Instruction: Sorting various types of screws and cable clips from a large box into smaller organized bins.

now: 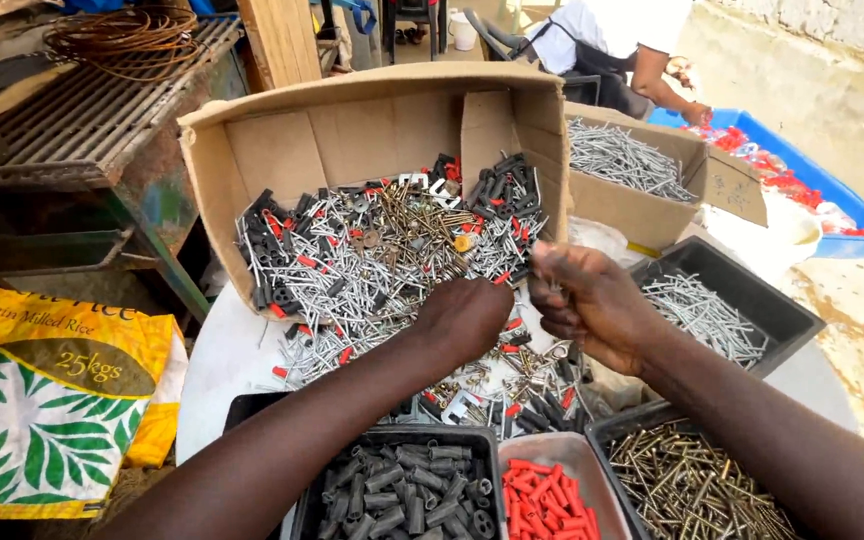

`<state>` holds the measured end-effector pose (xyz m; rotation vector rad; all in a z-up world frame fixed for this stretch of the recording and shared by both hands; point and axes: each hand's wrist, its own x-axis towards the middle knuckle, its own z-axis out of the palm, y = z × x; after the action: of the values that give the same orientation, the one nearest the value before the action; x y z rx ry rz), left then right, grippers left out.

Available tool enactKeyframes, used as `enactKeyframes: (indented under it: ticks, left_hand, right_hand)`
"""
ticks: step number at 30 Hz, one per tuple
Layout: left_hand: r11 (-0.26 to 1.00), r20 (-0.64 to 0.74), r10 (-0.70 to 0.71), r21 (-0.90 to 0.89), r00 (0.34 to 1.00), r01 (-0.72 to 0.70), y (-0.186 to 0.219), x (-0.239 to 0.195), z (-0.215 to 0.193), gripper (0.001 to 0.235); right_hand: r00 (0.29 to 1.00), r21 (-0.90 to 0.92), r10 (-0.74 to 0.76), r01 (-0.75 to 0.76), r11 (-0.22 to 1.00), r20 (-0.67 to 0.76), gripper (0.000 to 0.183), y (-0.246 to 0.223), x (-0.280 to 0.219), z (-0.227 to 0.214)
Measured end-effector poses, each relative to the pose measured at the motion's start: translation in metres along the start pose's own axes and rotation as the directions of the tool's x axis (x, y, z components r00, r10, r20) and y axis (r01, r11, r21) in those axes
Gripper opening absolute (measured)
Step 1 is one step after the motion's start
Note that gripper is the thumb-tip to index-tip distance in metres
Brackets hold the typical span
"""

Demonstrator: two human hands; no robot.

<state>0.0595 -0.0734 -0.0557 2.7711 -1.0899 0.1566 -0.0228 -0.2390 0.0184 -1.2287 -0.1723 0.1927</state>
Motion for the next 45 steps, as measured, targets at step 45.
enactKeyframes:
  ticks: [45]
  left_hand:
    - [0.995, 0.006, -0.096, -0.027, 0.995, 0.097, 0.011, -0.018, -0.03, 0.014]
  right_hand:
    - [0.968, -0.865, -0.15, -0.103, 0.491, -0.201, 0.021, 0.012, 0.031, -0.037]
